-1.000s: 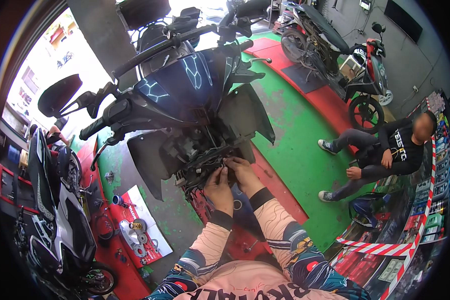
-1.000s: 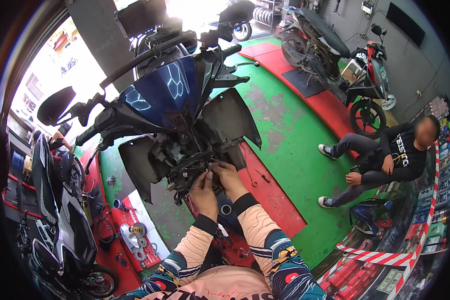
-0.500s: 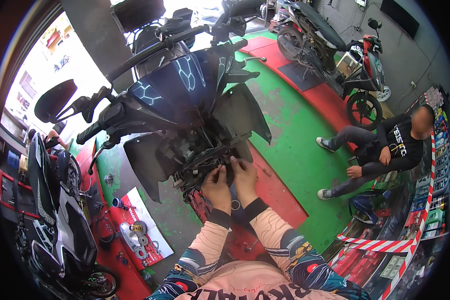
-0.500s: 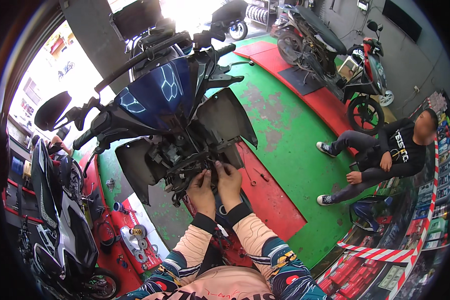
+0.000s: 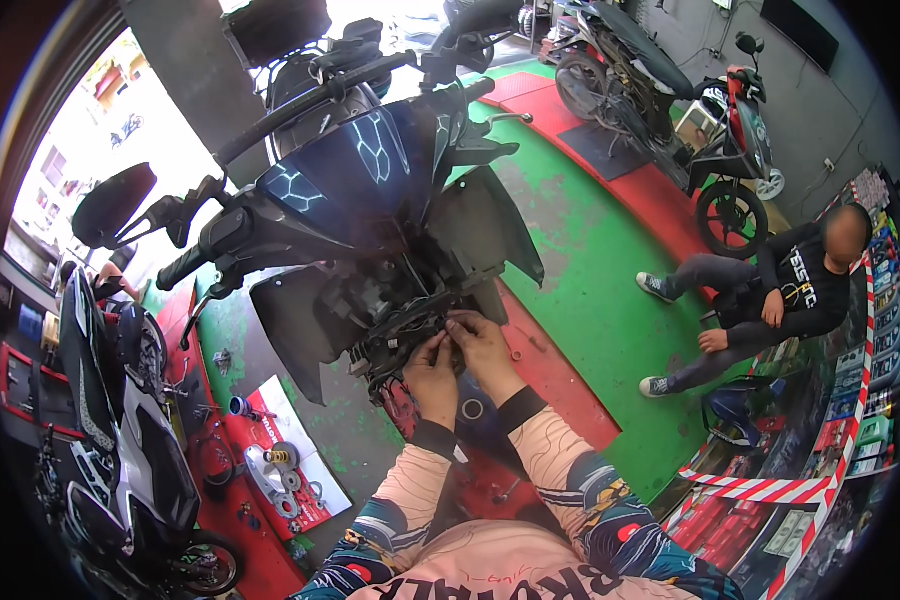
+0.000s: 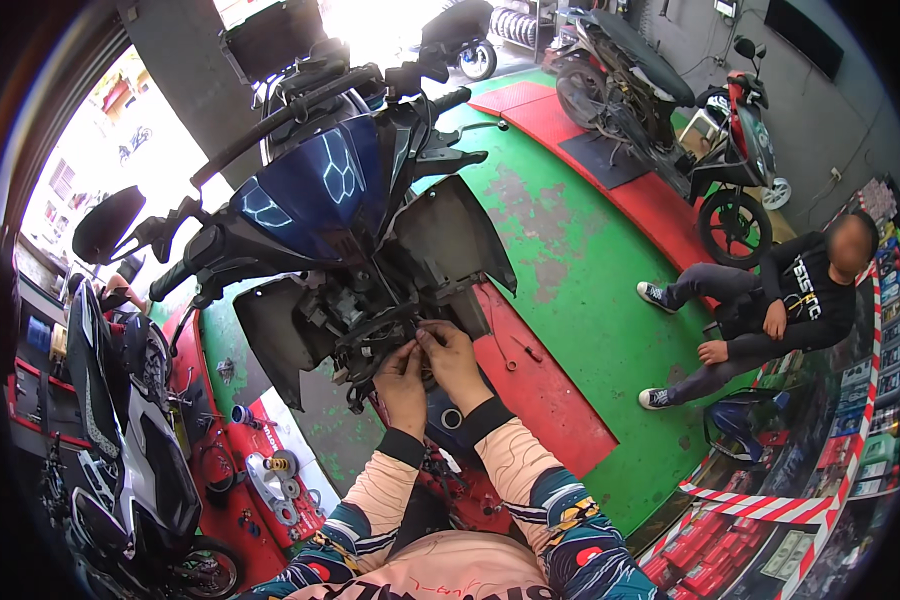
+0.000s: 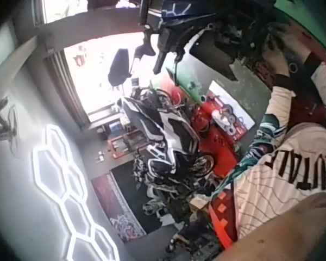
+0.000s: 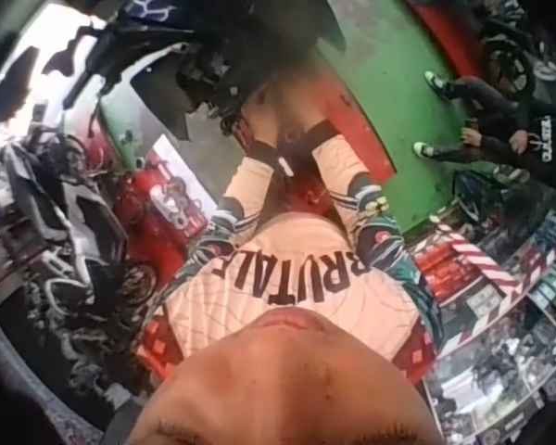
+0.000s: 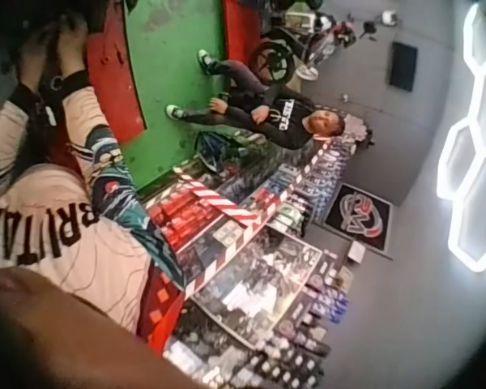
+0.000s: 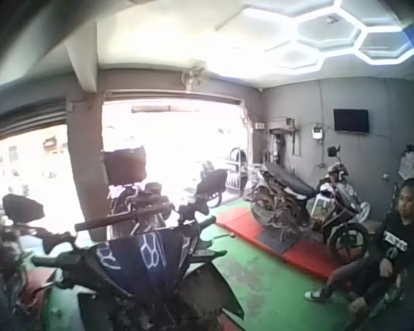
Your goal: The person services motorcycle wiring by connecting electrical wires, wrapping the wires with tape by hand, and securing the wire harness inside the front assembly.
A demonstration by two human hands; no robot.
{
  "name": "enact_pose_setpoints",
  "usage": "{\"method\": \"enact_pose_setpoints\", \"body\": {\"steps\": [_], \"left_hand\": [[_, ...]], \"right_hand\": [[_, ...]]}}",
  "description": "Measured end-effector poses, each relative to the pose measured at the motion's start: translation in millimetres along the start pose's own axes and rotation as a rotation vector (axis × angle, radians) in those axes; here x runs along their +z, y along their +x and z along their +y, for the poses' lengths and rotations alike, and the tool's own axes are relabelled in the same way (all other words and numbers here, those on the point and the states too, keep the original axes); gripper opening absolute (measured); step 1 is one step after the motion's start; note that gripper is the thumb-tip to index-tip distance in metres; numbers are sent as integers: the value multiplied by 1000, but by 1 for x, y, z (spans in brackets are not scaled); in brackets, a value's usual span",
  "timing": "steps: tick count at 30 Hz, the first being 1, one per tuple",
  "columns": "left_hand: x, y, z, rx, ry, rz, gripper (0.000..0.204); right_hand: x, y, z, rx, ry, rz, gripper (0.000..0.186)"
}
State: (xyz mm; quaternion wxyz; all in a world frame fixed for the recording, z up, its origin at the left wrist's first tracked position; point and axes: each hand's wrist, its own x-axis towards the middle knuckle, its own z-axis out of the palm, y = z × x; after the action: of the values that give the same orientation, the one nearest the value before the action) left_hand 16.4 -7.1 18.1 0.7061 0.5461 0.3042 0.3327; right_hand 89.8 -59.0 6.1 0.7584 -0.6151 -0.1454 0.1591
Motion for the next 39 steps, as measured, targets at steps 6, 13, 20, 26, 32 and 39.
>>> {"method": "enact_pose_setpoints", "body": {"steps": [6,13,20,26,32,39], "left_hand": [[-6,6,-7,1,13,19,9],[-9,10,-22,5,13,19,9],[-7,11,-29,51,22,24,15],[-3,6,-13,48,47,25,14],[-3,5,-11,29,92,34,13],[1,5,-6,105,143,55,13]], "right_hand": [[-8,7,-18,378,269,-143,20],[-3,5,-11,151,77,-278,19],[15,-4,3,-60,-179,7,19],[29,-14,-11,-32,-227,192,21],[30,-15,-7,-93,-246,255,18],[20,-14,-4,-24,-190,212,21]]}}
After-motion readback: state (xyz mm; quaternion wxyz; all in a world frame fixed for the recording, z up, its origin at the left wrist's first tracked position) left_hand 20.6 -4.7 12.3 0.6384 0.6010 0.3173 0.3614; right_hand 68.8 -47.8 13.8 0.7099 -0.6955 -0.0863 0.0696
